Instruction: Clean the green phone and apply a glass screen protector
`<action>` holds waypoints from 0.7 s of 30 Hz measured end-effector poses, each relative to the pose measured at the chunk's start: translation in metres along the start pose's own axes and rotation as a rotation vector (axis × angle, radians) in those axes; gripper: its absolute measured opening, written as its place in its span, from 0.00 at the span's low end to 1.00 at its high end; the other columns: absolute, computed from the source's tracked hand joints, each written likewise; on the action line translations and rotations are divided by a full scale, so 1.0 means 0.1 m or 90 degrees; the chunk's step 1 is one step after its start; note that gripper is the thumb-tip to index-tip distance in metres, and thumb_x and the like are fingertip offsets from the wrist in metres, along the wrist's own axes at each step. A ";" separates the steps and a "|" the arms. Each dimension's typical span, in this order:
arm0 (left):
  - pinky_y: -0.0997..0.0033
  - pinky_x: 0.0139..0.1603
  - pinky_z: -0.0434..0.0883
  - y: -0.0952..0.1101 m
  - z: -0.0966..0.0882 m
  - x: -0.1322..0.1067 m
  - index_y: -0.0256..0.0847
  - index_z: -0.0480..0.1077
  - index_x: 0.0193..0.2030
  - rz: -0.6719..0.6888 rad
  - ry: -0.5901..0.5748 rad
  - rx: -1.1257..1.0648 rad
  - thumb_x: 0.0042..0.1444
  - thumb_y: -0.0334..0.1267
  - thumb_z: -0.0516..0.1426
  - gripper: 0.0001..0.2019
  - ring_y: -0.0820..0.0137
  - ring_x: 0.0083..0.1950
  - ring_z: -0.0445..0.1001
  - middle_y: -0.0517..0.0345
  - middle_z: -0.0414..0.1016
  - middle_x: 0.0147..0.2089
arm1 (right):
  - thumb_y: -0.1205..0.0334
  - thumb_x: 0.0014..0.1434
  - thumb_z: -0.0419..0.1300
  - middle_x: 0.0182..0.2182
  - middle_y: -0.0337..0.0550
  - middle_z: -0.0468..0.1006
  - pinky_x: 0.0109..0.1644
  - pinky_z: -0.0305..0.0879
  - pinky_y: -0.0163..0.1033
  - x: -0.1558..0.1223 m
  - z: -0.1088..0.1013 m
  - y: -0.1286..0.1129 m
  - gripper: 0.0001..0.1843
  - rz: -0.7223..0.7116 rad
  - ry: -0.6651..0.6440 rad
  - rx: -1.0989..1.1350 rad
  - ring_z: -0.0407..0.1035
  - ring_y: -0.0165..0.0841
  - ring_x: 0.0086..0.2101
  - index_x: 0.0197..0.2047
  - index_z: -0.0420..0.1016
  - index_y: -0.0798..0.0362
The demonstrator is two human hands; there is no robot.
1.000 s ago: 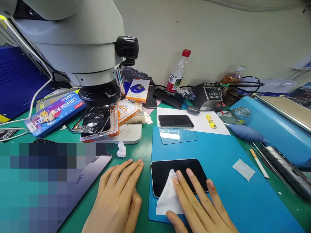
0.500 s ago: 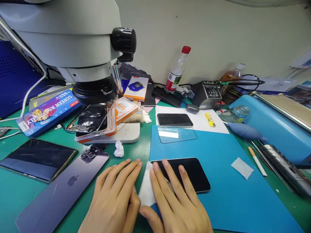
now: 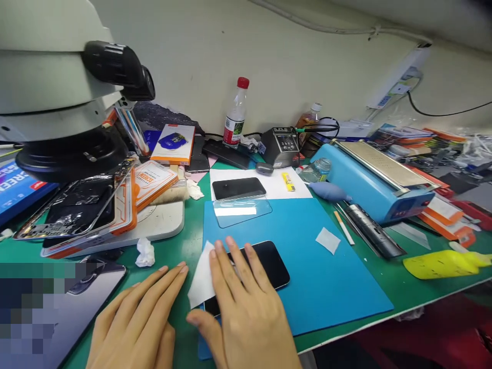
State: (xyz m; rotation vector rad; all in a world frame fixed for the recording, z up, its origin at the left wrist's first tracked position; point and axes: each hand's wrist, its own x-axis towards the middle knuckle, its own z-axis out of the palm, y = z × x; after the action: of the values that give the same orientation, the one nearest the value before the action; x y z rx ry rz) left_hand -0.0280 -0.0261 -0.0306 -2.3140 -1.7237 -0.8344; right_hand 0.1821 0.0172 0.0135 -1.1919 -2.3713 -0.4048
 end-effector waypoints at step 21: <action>0.56 0.68 0.60 0.03 -0.13 0.11 0.38 0.62 0.77 0.062 -0.046 0.024 0.70 0.28 0.53 0.29 0.59 0.72 0.68 0.53 0.77 0.72 | 0.51 0.80 0.46 0.73 0.58 0.67 0.83 0.42 0.53 -0.72 -0.33 0.75 0.35 -0.029 -0.070 -0.132 0.55 0.46 0.76 0.75 0.63 0.72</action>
State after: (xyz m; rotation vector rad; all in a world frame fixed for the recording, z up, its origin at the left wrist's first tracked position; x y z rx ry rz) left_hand -0.0276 -0.0237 -0.0136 -2.4087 -1.6242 -0.7037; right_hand 0.2890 -0.0027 0.0084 -1.2827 -2.5018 -0.6285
